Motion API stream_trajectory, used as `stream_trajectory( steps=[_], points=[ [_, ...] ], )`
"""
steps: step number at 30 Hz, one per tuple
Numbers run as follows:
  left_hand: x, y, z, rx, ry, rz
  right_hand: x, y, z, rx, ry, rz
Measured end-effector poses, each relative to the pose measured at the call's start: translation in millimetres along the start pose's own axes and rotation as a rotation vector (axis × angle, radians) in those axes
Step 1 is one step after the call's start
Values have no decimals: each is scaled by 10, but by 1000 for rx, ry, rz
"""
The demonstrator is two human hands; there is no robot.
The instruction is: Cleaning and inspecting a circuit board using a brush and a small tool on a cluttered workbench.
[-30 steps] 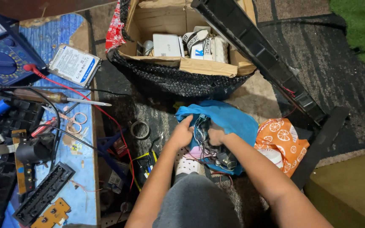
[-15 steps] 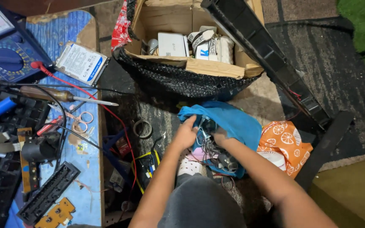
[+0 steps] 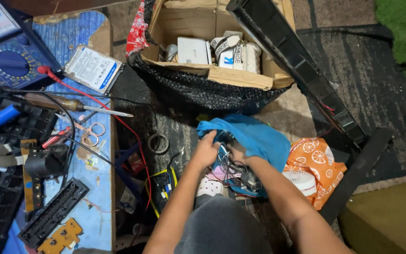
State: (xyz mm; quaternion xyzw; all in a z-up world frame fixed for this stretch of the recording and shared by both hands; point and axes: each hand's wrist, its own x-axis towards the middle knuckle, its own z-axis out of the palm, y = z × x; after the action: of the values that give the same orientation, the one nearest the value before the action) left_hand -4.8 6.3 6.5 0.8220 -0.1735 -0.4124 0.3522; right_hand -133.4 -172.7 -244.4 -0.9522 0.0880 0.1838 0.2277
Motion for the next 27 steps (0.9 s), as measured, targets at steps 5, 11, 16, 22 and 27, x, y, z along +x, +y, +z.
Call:
stream_trajectory(
  steps=[5, 11, 16, 22, 27],
  points=[
    [66, -210, 164, -106, 64, 87, 47, -326, -190, 60, -105, 44],
    [1, -108, 40, -45, -28, -49, -187, -702, -898, 2, -408, 155],
    [-106, 19, 10, -65, 9, -3, -1056, -618, -1879, 638, -188, -19],
    [-30, -110, 144, 31, -72, 108, -1831, -446, -2124, 1803, 154, -193],
    [-399, 419, -99, -142, -232, -21, -1878, -578, -2004, 2124, 154, -263]
  ],
)
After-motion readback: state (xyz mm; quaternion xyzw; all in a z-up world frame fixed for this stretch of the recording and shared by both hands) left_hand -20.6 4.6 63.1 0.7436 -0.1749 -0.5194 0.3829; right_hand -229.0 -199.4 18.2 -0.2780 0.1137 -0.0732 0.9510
